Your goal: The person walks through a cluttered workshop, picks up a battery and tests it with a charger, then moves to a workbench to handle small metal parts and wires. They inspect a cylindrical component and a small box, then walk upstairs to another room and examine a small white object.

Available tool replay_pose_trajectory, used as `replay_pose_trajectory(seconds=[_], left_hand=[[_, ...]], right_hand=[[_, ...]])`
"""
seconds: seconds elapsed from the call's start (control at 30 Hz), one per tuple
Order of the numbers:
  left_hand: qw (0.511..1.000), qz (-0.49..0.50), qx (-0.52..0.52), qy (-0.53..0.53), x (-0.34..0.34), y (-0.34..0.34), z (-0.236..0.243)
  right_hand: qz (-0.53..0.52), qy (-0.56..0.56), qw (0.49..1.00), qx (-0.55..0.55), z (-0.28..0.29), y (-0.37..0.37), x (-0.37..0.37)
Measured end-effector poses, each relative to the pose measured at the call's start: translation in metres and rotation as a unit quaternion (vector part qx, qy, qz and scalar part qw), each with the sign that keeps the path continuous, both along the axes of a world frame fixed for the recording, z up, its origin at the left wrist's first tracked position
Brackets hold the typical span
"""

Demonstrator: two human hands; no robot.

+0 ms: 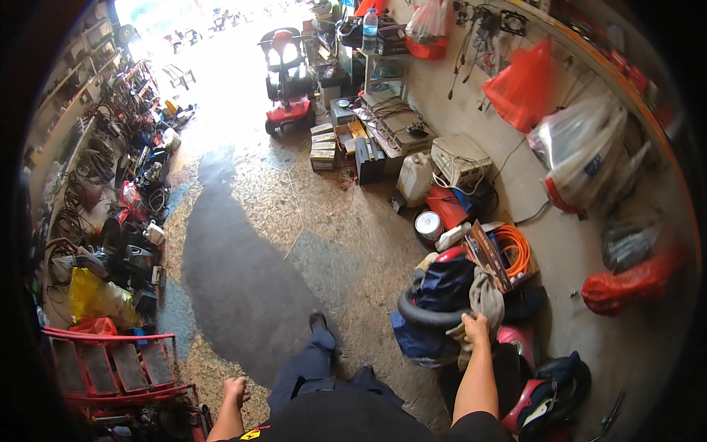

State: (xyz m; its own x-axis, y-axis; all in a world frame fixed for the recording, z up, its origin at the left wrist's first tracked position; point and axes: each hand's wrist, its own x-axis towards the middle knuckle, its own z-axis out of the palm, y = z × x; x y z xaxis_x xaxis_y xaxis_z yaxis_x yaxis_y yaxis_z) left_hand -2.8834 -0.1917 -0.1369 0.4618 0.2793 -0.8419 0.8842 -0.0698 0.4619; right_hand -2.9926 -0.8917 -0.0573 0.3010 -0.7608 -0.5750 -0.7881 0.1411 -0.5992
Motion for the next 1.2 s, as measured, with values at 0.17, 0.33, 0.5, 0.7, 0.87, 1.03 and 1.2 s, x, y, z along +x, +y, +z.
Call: replay_pose_trajectory(seconds=[0.17, 0.33, 0.5, 0.7, 0.87, 1.03, 1.2], left_hand=[[0.997, -0.029, 0.048, 0.048, 0.083, -0.055, -0.027], [0.967, -0.241, 0.054, -0.059, 0.285, -0.127, -0.014], [0.967, -0.157, -0.027, -0.200, 0.490, -0.203, 0.028], [0.967, -0.114, -0.062, -0.220, 0.602, -0.300, 0.031], [0.983, -0.103, -0.118, -0.094, 0.621, -0.383, 0.010], [0.976, -0.173, -0.131, -0.036, 0.669, -0.470, -0.013], [0.962, -0.221, -0.157, -0.015, 0.740, -0.547, -0.075]], right_hand=[[-0.027, 0.003, 0.998, -0.057, 0.011, 0.006, 0.055], [-0.066, -0.077, 0.995, -0.011, 0.023, 0.014, 0.138], [-0.024, -0.070, 0.995, 0.063, 0.015, 0.006, 0.231], [-0.005, -0.041, 0.990, 0.135, -0.036, -0.041, 0.373], [0.055, -0.021, 0.977, 0.204, -0.080, -0.082, 0.554], [0.179, -0.036, 0.965, 0.189, -0.083, -0.121, 0.743], [0.148, -0.067, 0.969, 0.189, -0.116, -0.144, 0.872]])
